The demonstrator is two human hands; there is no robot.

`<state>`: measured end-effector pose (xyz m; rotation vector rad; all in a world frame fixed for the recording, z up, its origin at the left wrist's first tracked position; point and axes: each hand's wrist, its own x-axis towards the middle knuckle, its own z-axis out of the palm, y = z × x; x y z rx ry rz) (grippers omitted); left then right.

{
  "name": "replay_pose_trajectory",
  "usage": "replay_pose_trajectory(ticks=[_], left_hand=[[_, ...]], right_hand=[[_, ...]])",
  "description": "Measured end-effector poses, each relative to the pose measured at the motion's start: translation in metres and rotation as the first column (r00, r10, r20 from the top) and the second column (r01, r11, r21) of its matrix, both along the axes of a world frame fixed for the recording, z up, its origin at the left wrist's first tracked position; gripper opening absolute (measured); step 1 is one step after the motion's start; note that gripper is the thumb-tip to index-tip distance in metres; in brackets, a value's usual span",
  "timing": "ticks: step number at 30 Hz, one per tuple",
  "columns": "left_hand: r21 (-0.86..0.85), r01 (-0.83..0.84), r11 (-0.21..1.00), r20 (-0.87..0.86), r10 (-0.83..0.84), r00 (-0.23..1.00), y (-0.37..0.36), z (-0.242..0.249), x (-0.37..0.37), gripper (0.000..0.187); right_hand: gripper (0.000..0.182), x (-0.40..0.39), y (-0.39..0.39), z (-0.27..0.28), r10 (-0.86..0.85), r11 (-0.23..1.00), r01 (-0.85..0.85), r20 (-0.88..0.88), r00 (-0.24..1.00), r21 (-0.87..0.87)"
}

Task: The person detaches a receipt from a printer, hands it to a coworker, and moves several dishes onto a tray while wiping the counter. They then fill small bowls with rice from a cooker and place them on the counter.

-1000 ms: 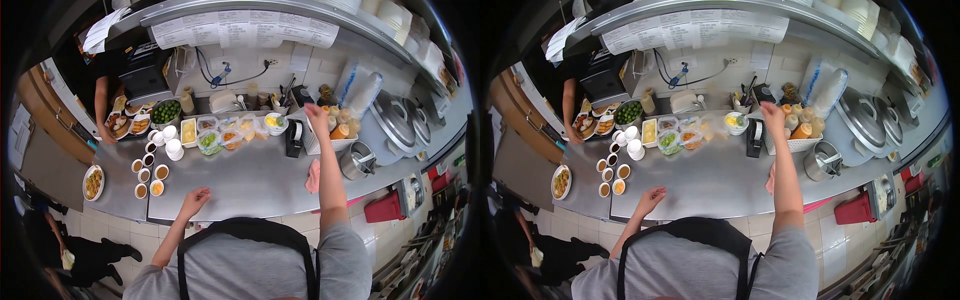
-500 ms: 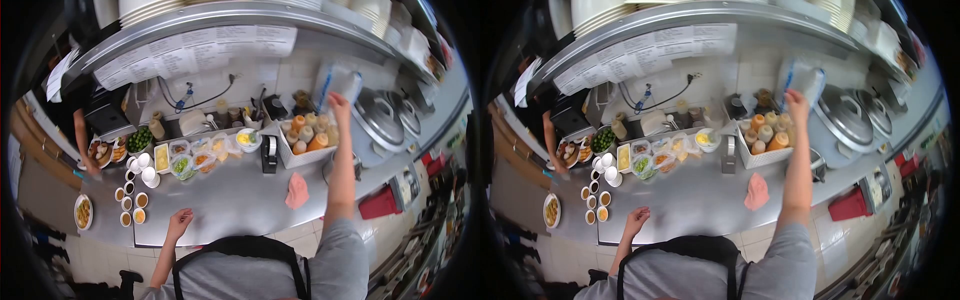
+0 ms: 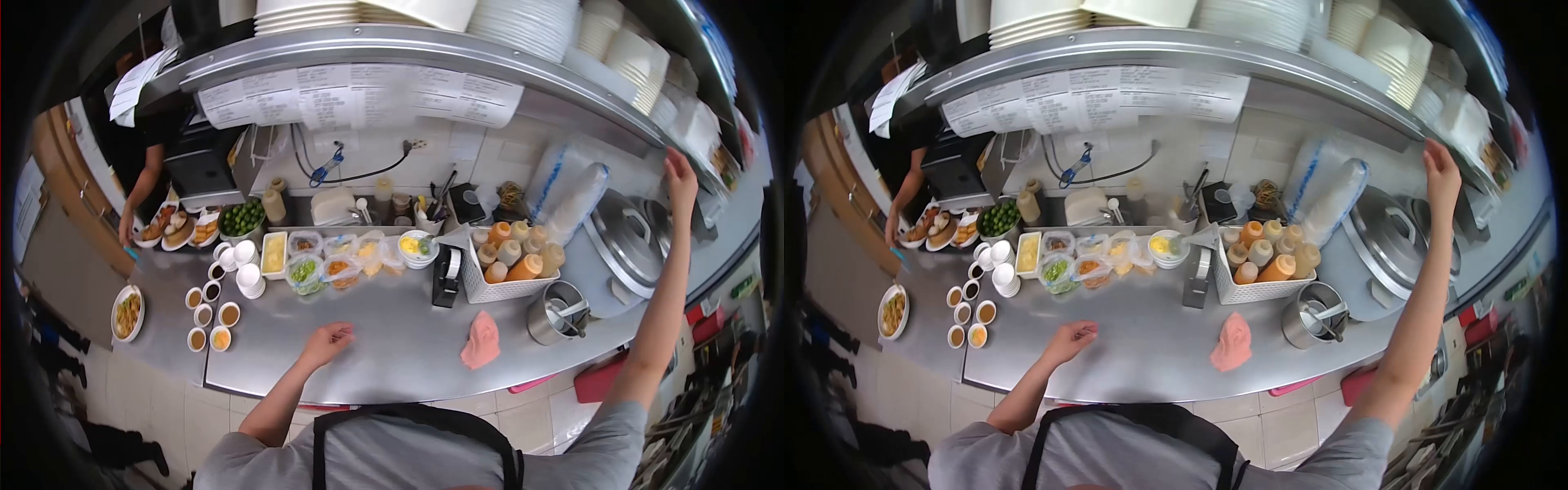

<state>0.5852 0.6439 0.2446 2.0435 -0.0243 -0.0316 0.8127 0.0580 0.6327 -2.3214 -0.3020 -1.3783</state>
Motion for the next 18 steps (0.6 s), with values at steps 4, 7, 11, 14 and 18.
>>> replay_pose_trajectory(ticks=[4, 7, 11, 14, 18], left_hand=[[-0.078, 0.029, 0.997, -0.022, -0.031, 0.999, -0.021, -0.006, 0.018, 0.022], [-0.215, 0.067, 0.974, -0.029, -0.074, 0.997, -0.069, -0.002, 0.037, 0.014], [-0.041, -0.003, 0.999, 0.091, 0.007, 0.996, -0.134, 0.05, 0.061, 0.019], [0.048, -0.17, 0.984, 0.489, 0.125, 0.863, -0.181, 0.041, 0.102, 0.03], [-0.26, -0.119, 0.958, 0.371, 0.213, 0.904, -0.261, 0.075, 0.139, 0.028]], right_hand=[[0.025, -0.013, -0.028, 0.055, -0.231, 0.965, 0.236, 0.051, 0.972, -0.118], [0.027, -0.022, -0.053, 0.084, -0.473, 0.834, 0.515, 0.221, 0.853, -0.201], [0.03, -0.018, -0.092, 0.11, -0.603, 0.763, 0.642, 0.268, 0.751, -0.083], [0.032, 0.004, -0.124, 0.129, -0.557, 0.829, 0.551, 0.235, 0.796, 0.096], [0.048, 0.069, -0.154, 0.15, -0.361, 0.926, 0.375, 0.198, 0.911, -0.039]])
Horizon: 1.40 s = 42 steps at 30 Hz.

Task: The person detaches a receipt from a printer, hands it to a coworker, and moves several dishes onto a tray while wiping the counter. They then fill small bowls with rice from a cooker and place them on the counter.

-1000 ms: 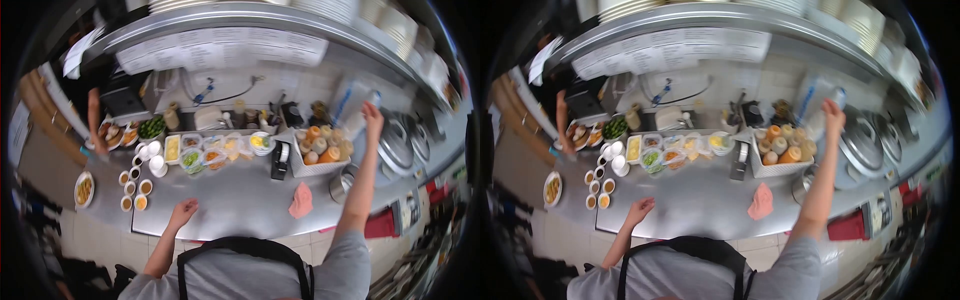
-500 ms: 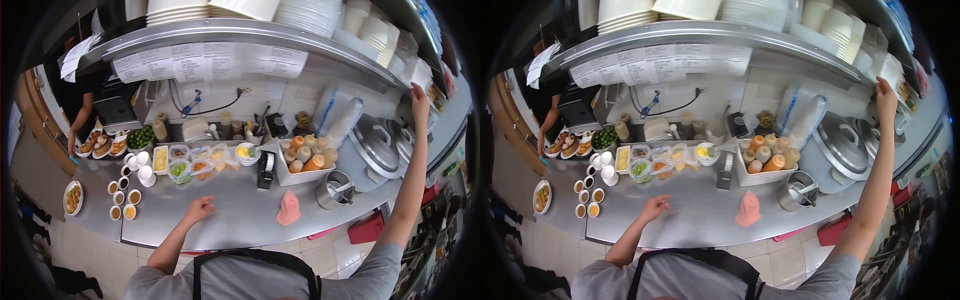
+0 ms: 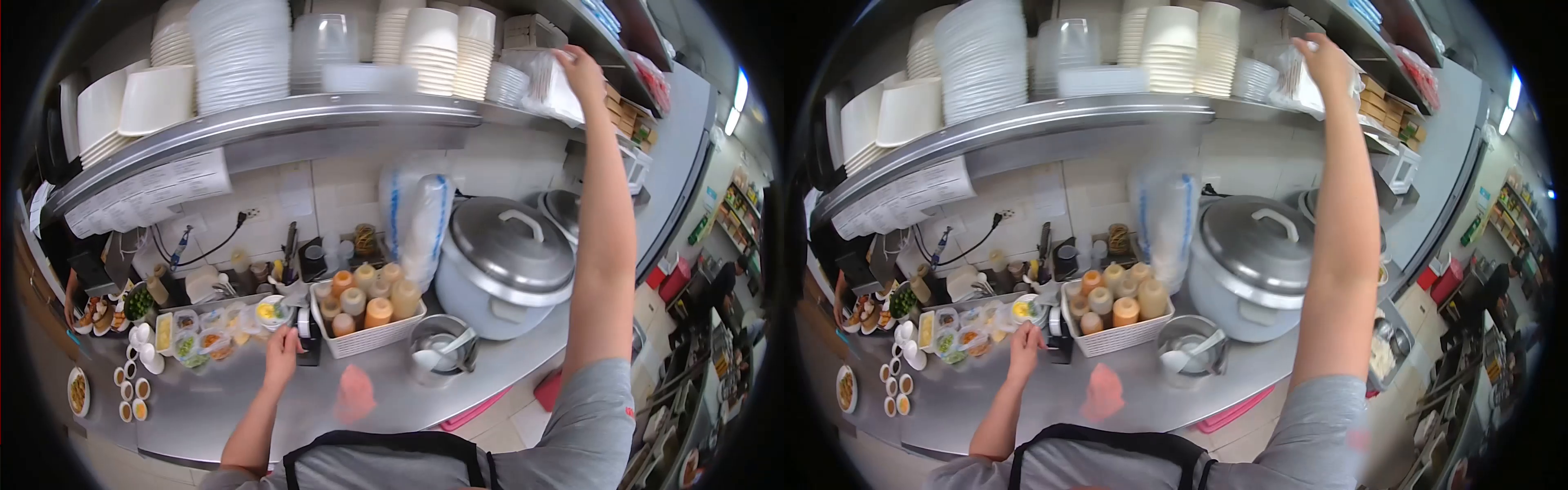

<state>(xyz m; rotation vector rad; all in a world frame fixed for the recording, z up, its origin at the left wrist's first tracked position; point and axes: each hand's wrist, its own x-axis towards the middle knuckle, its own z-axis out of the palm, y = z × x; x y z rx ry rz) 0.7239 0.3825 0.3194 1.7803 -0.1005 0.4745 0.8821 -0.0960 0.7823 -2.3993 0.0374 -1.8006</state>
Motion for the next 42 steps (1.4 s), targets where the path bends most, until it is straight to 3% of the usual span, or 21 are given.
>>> replay_pose_trajectory(ticks=[1, 2, 4, 7, 9, 10, 12, 16, 20, 22, 24, 26, 31, 33, 34, 36, 37, 39, 42], left_hand=[[-0.092, -0.007, 0.996, -0.049, 0.002, 0.999, -0.02, 0.005, 0.01, 0.019], [-0.095, -0.026, 0.995, -0.041, 0.022, 0.999, -0.042, 0.02, 0.017, 0.019], [-0.181, 0.091, 0.979, -0.012, -0.094, 0.995, -0.088, 0.059, 0.021, 0.011], [-0.05, 0.118, 0.992, 0.04, -0.116, 0.992, -0.127, 0.089, 0.031, 0.01], [0.092, 0.149, 0.985, 0.064, -0.156, 0.986, -0.145, 0.115, 0.032, 0.017], [0.087, 0.121, 0.989, 0.066, -0.127, 0.99, -0.154, 0.13, 0.031, 0.017], [0.243, 0.13, 0.961, 0.166, -0.173, 0.971, -0.172, 0.164, 0.025, 0.017], [0.373, 0.095, 0.923, 0.245, -0.197, 0.949, -0.202, 0.21, 0.018, 0.02], [0.501, 0.086, 0.861, 0.254, -0.242, 0.937, -0.22, 0.229, 0.028, 0.02], [0.501, 0.089, 0.861, 0.272, -0.254, 0.928, -0.229, 0.235, 0.035, 0.02], [0.502, 0.095, 0.86, 0.287, -0.27, 0.919, -0.235, 0.241, 0.041, 0.02], [0.517, 0.107, 0.849, 0.332, -0.314, 0.89, -0.24, 0.249, 0.046, 0.02], [0.473, 0.117, 0.873, 0.4, -0.331, 0.855, -0.246, 0.262, 0.062, 0.019], [0.434, 0.131, 0.891, 0.44, -0.336, 0.833, -0.245, 0.265, 0.071, 0.018], [0.43, 0.138, 0.892, 0.437, -0.339, 0.833, -0.245, 0.268, 0.073, 0.018], [0.389, 0.144, 0.91, 0.437, -0.32, 0.841, -0.245, 0.276, 0.076, 0.017], [0.353, 0.194, 0.915, 0.381, -0.33, 0.864, -0.243, 0.281, 0.077, 0.016], [0.302, 0.228, 0.926, 0.385, -0.337, 0.859, -0.24, 0.284, 0.081, 0.016], [0.207, 0.287, 0.935, 0.364, -0.346, 0.865, -0.234, 0.29, 0.081, 0.016]], right_hand=[[0.047, 0.021, -0.006, 0.004, 0.175, 0.985, -0.171, -0.152, 0.973, 0.035], [0.047, 0.05, -0.008, 0.006, 0.241, 0.97, -0.244, -0.109, 0.964, -0.011], [0.048, 0.085, -0.003, 0.014, 0.327, 0.942, -0.33, -0.057, 0.943, -0.066], [0.051, 0.118, 0.026, 0.024, 0.464, 0.884, -0.462, 0.019, 0.886, -0.066], [0.066, 0.152, 0.041, 0.037, 0.519, 0.844, -0.53, 0.125, 0.845, 0.082], [0.066, 0.17, 0.047, 0.044, 0.544, 0.829, -0.554, 0.123, 0.83, 0.078], [0.075, 0.22, 0.054, 0.06, 0.481, 0.871, -0.467, -0.07, 0.874, 0.153], [0.075, 0.181, 0.055, 0.074, 0.578, 0.816, -0.561, -0.194, 0.793, 0.138], [0.074, 0.17, 0.056, 0.083, 0.551, 0.832, -0.491, -0.298, 0.779, 0.257], [0.075, 0.172, 0.049, 0.087, 0.744, 0.623, -0.676, -0.033, 0.667, 0.393], [0.074, 0.172, 0.048, 0.092, 0.754, 0.607, -0.694, -0.006, 0.657, 0.387], [0.072, 0.174, 0.045, 0.091, 0.785, 0.511, -0.799, 0.205, 0.584, 0.317], [0.069, 0.184, 0.038, 0.073, 0.66, 0.649, -0.754, 0.417, 0.625, 0.104], [0.068, 0.155, 0.04, 0.066, 0.781, 0.399, -0.868, 0.386, 0.491, 0.297], [0.068, 0.156, 0.041, 0.065, 0.78, 0.405, -0.864, 0.38, 0.497, 0.3], [0.063, 0.158, 0.043, 0.063, 0.782, 0.224, -0.915, 0.499, 0.374, 0.336], [0.063, 0.159, 0.043, 0.062, 0.783, 0.228, -0.913, 0.494, 0.378, 0.338], [0.058, 0.154, 0.045, 0.059, 0.651, -0.042, -0.922, 0.71, 0.267, 0.385], [0.055, 0.14, 0.047, 0.051, 0.538, -0.091, -0.934, 0.806, 0.245, 0.345]])
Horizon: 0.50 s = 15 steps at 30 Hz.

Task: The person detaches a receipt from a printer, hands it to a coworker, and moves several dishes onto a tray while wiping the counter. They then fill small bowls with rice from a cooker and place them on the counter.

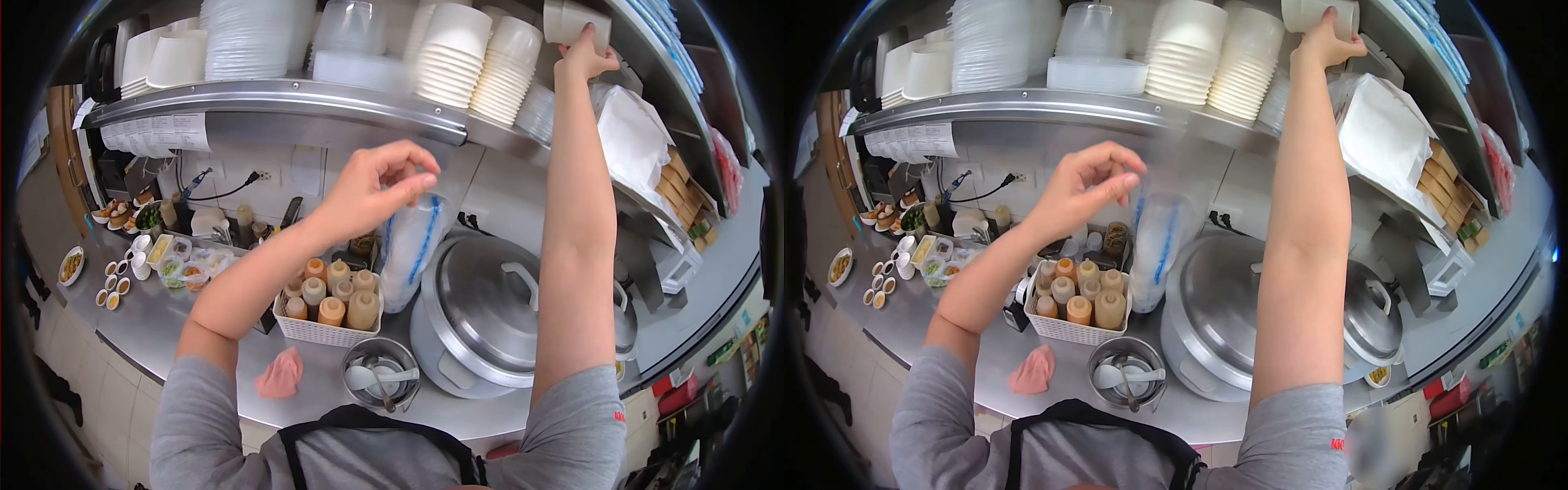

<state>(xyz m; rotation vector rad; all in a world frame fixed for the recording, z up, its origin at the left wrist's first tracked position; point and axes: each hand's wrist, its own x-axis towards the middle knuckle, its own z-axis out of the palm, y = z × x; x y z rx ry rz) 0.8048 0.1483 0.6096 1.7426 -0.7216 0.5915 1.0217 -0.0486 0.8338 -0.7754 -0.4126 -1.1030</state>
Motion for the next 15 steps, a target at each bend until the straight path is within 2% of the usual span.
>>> replay_pose_trajectory(ticks=[1, 2, 4, 5, 6, 7, 8, 9, 10, 12, 13, 14, 15], left_hand=[[-0.034, 0.027, 0.999, 0.001, -0.027, 1.0, 0.003, 0.002, -0.001, 0.016], [-0.069, 0.055, 0.996, 0.002, -0.055, 0.998, 0.005, 0.004, -0.002, 0.016], [-0.07, 0.039, 0.997, -0.022, -0.04, 0.999, 0.01, 0.006, -0.007, 0.016], [-0.056, 0.048, 0.997, 0.026, -0.046, 0.999, 0.014, 0.007, -0.006, 0.026], [-0.039, 0.058, 0.998, 0.069, -0.056, 0.996, 0.017, 0.007, -0.005, 0.038], [-0.033, 0.067, 0.997, 0.037, -0.066, 0.997, 0.015, 0.009, -0.005, 0.038], [-0.077, 0.041, 0.996, 0.184, -0.026, 0.983, 0.01, 0.012, -0.007, 0.055], [-0.124, 0.024, 0.992, 0.317, 0.017, 0.948, 0.006, 0.014, -0.01, 0.072], [-0.162, 0.095, 0.982, 0.235, -0.055, 0.97, 0.003, 0.015, -0.014, 0.096], [-0.362, 0.087, 0.928, 0.082, -0.061, 0.995, -0.03, 0.022, -0.045, 0.078], [-0.263, 0.289, 0.921, 0.294, -0.209, 0.933, -0.019, 0.001, -0.01, 0.104], [-0.271, 0.301, 0.915, 0.252, -0.234, 0.939, -0.024, -0.013, -0.015, 0.104], [-0.24, 0.332, 0.912, 0.202, -0.287, 0.936, -0.029, -0.024, -0.025, 0.102]], right_hand=[[0.054, -0.005, 0.0, -0.006, -0.011, 1.0, 0.013, 0.074, 0.997, -0.023], [0.054, -0.012, -0.001, -0.01, -0.014, 1.0, 0.015, 0.063, 0.998, -0.02], [0.052, -0.025, -0.004, -0.022, 0.132, 0.985, -0.092, 0.289, 0.948, -0.145], [0.039, -0.061, 0.004, -0.039, 0.167, 0.98, -0.13, 0.265, 0.95, -0.151], [0.039, -0.079, 0.004, -0.052, 0.157, 0.982, -0.126, 0.241, 0.958, -0.139], [0.04, -0.093, 0.002, -0.065, 0.273, 0.951, -0.218, 0.262, 0.926, -0.221], [0.045, -0.11, 0.0, -0.082, 0.383, 0.906, -0.303, 0.267, 0.884, -0.297], [0.043, -0.144, 0.007, -0.105, 0.447, 0.868, -0.372, 0.191, 0.874, -0.329], [0.042, -0.179, 0.018, -0.131, 0.505, 0.826, -0.442, 0.111, 0.856, -0.351], [0.044, -0.221, 0.02, -0.182, 0.604, 0.692, -0.558, -0.057, 0.795, -0.458], [0.04, -0.24, 0.015, -0.206, 0.698, 0.628, -0.679, -0.11, 0.707, -0.379], [0.037, -0.252, 0.011, -0.226, 0.783, 0.55, -0.781, -0.141, 0.605, -0.296], [0.027, -0.241, -0.004, -0.251, 0.67, 0.601, -0.678, -0.195, 0.716, -0.424]])
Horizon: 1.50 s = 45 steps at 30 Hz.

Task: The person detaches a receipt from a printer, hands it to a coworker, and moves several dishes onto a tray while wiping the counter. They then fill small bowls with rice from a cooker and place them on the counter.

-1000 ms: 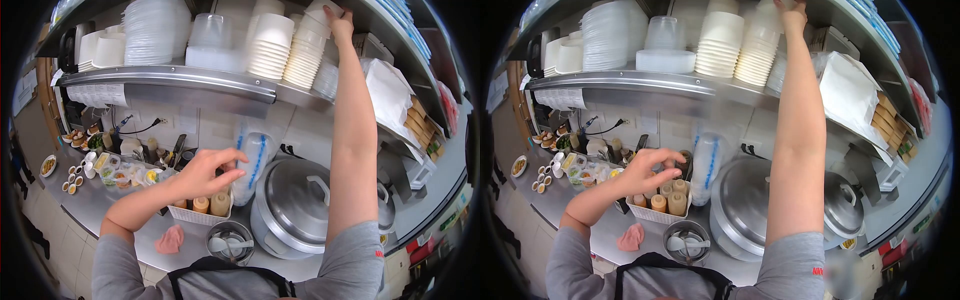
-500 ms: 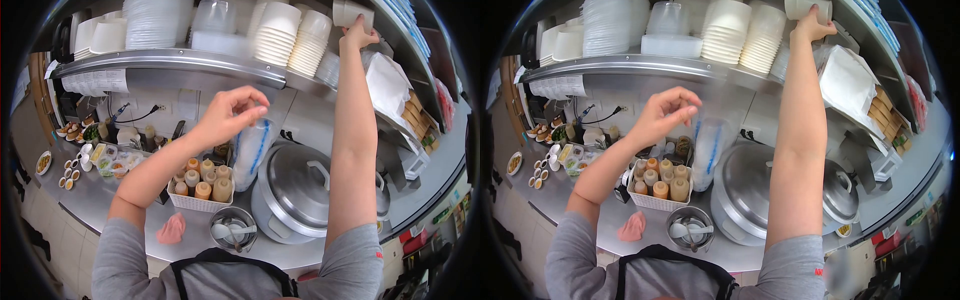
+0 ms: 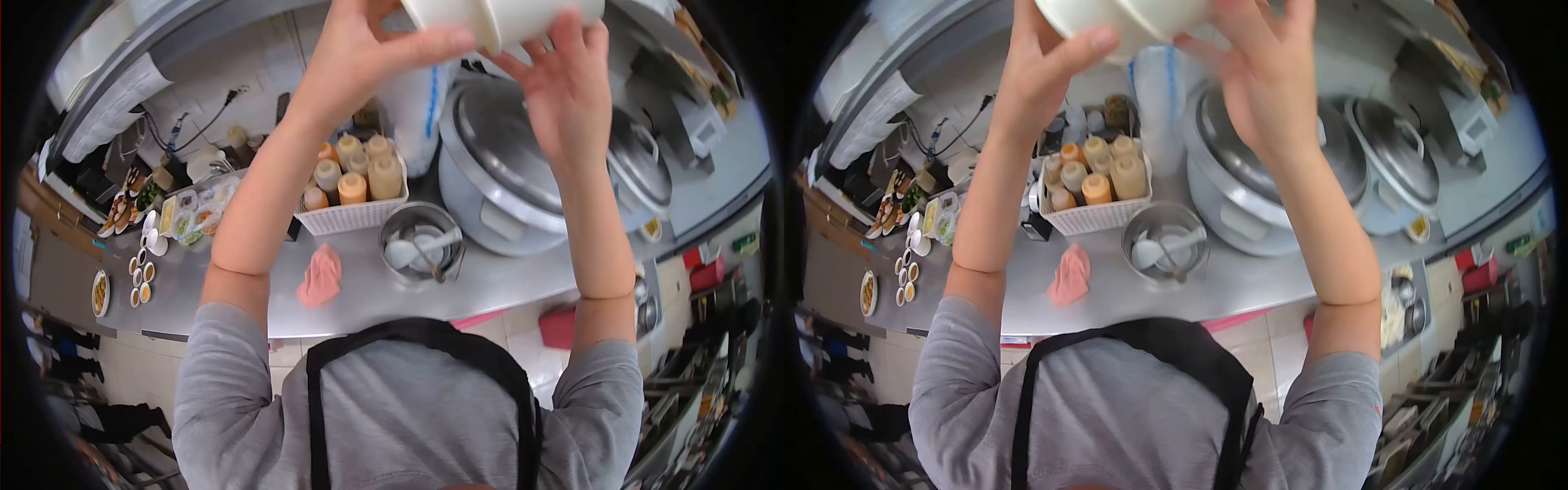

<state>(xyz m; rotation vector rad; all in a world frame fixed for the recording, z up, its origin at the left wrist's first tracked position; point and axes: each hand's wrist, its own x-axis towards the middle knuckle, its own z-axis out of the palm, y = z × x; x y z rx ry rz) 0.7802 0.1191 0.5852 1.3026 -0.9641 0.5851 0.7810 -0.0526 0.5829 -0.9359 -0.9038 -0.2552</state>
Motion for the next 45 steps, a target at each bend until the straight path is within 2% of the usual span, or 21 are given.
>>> replay_pose_trajectory(ticks=[3, 5, 9, 14, 16, 18, 19, 20, 23, 25, 26, 27, 28, 30, 32, 34, 37, 39, 41, 43, 45], left_hand=[[0.128, 0.142, 0.982, -0.095, -0.13, 0.987, -0.01, -0.046, -0.025, 0.095], [0.34, -0.084, 0.937, -0.046, 0.106, 0.993, -0.001, -0.085, -0.035, 0.093], [0.537, -0.091, 0.838, -0.314, 0.299, 0.901, 0.035, -0.148, -0.072, 0.091], [0.846, -0.068, 0.529, -0.27, 0.535, 0.8, 0.08, -0.237, -0.102, 0.086], [0.985, -0.009, 0.172, -0.11, 0.672, 0.733, 0.077, -0.277, -0.109, 0.087], [0.995, -0.023, 0.096, -0.05, 0.687, 0.725, 0.062, -0.311, -0.111, 0.09], [0.999, -0.042, 0.021, 0.016, 0.695, 0.719, 0.054, -0.322, -0.11, 0.094], [0.999, -0.039, 0.019, 0.015, 0.698, 0.716, 0.05, -0.331, -0.11, 0.094], [0.993, -0.106, 0.047, 0.039, 0.729, 0.684, 0.051, -0.347, -0.105, 0.095], [0.95, -0.147, 0.274, -0.123, 0.766, 0.631, 0.064, -0.356, -0.1, 0.095], [0.949, -0.15, 0.276, -0.123, 0.767, 0.63, 0.069, -0.355, -0.097, 0.095], [0.931, -0.186, 0.315, -0.173, 0.826, 0.536, 0.073, -0.353, -0.095, 0.087], [0.91, -0.226, 0.348, -0.226, 0.872, 0.434, 0.078, -0.353, -0.093, 0.079], [0.903, -0.114, 0.414, -0.325, 0.831, 0.452, 0.094, -0.384, -0.082, 0.068], [0.879, 0.007, 0.477, -0.423, 0.772, 0.474, 0.104, -0.417, -0.074, 0.057], [0.829, 0.183, 0.529, -0.556, 0.74, 0.378, 0.105, -0.433, -0.067, 0.042], [0.759, 0.127, 0.639, -0.647, 0.715, 0.265, 0.099, -0.416, -0.075, 0.04], [0.706, 0.061, 0.705, -0.69, 0.667, 0.281, 0.116, -0.434, -0.079, 0.041], [0.643, -0.007, 0.766, -0.73, 0.616, 0.296, 0.113, -0.42, -0.087, 0.041], [0.23, -0.29, 0.929, -0.96, 0.265, 0.088, 0.096, -0.358, -0.104, 0.044], [0.248, -0.265, 0.932, -0.967, 0.254, -0.012, 0.126, -0.367, -0.099, 0.046]], right_hand=[[0.04, -0.027, -0.038, -0.057, -0.175, 0.983, 0.181, -0.15, 0.973, 0.027], [0.036, -0.052, -0.06, -0.089, -0.249, 0.962, 0.268, -0.253, 0.935, 0.042], [0.046, -0.104, -0.111, -0.183, -0.239, 0.97, 0.206, -0.613, 0.753, -0.125], [0.057, -0.114, -0.145, -0.347, -0.255, 0.959, -0.082, -0.955, 0.153, -0.27], [0.06, -0.098, -0.155, -0.392, -0.223, 0.959, -0.151, -0.966, 0.13, -0.241], [0.062, -0.083, -0.156, -0.403, -0.188, 0.953, -0.22, -0.976, 0.111, -0.209], [0.059, -0.075, -0.153, -0.401, -0.402, 0.882, -0.23, -0.912, 0.085, -0.411], [0.055, -0.069, -0.151, -0.4, -0.596, 0.768, -0.247, -0.8, 0.063, -0.591], [0.056, -0.058, -0.153, -0.394, -0.607, 0.76, -0.166, -0.777, 0.167, -0.629], [0.045, -0.057, -0.154, -0.378, -0.656, 0.74, -0.114, -0.749, 0.095, -0.663], [0.037, -0.057, -0.159, -0.374, -0.886, 0.235, -0.033, -0.228, 0.404, -0.971], [0.032, -0.057, -0.161, -0.367, -0.722, -0.31, 0.21, 0.373, 0.583, -0.927], [0.022, -0.068, -0.129, -0.319, -0.731, -0.271, 0.319, 0.409, 0.546, -0.908], [0.014, -0.064, -0.086, -0.285, -0.616, -0.081, 0.6, 0.513, 0.598, -0.796], [0.01, -0.047, -0.045, -0.272, -0.282, -0.044, 0.63, 0.615, 0.736, -0.775], [0.014, -0.012, -0.014, -0.319, -0.115, -0.278, 0.624, 0.67, 0.733, -0.73], [0.024, 0.009, 0.013, -0.326, 0.171, -0.499, 0.622, 0.635, 0.754, -0.604], [0.031, 0.008, 0.022, -0.298, 0.292, -0.695, 0.436, 0.329, 0.898, -0.572], [0.029, -0.01, 0.03, -0.265, 0.292, -0.711, 0.417, 0.301, 0.908, -0.566], [0.028, -0.018, 0.035, -0.256, 0.261, -0.773, 0.421, 0.366, 0.893, -0.474], [0.027, -0.027, 0.028, -0.23, 0.375, -0.756, 0.506, 0.36, 0.854, -0.415]])
